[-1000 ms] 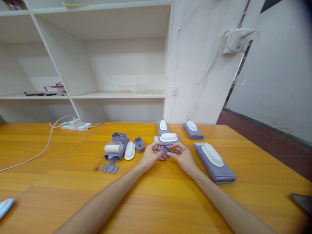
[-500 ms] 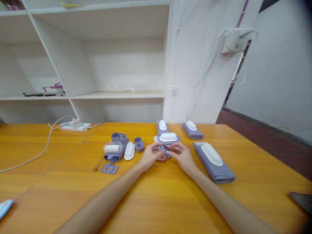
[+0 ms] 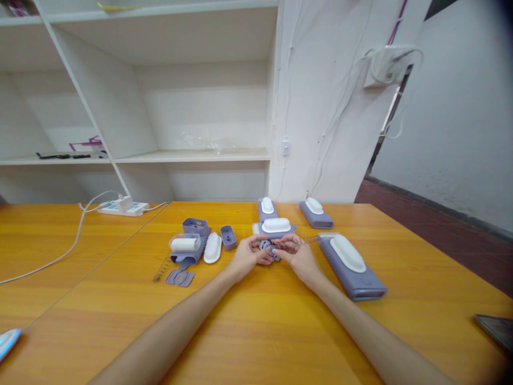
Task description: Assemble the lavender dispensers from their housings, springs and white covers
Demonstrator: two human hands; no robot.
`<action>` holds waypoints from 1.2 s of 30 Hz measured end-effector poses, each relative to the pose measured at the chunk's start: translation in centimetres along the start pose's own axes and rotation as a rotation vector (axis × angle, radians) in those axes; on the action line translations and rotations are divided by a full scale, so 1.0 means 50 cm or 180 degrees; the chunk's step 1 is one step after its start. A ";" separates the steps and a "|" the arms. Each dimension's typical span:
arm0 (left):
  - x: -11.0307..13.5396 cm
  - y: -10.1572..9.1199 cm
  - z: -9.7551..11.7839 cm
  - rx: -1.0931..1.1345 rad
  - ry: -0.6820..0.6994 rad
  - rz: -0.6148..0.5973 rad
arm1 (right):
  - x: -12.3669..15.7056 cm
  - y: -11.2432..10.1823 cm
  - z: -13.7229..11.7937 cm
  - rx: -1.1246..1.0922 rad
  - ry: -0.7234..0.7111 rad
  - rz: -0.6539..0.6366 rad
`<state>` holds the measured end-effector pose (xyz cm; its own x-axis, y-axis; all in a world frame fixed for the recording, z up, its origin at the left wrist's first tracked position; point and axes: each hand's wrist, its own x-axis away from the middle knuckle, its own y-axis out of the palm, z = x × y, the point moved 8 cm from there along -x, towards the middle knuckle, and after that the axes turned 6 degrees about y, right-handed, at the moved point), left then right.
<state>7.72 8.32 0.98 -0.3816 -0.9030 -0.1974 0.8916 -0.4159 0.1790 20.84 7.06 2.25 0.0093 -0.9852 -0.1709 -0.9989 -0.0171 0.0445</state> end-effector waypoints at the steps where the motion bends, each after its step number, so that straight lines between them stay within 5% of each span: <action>1: 0.000 0.001 0.000 0.0002 -0.0003 -0.0004 | 0.000 0.002 0.000 0.0014 -0.0004 -0.0015; 13: -0.005 -0.002 -0.011 -0.0238 -0.0099 0.0116 | -0.003 0.003 0.008 0.0802 -0.0255 0.0006; 30: -0.009 -0.012 -0.017 -0.0045 -0.0088 0.0349 | -0.009 -0.002 0.027 0.0281 -0.0023 -0.0028; 36: -0.011 0.004 -0.010 0.0097 -0.0059 0.0153 | -0.008 -0.005 0.027 0.0316 -0.0060 0.0095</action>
<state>8.20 8.80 0.67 -0.3431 -0.9238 -0.1699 0.9013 -0.3747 0.2172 21.03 7.70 0.99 -0.0206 -0.9817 -0.1895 -0.9984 0.0301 -0.0477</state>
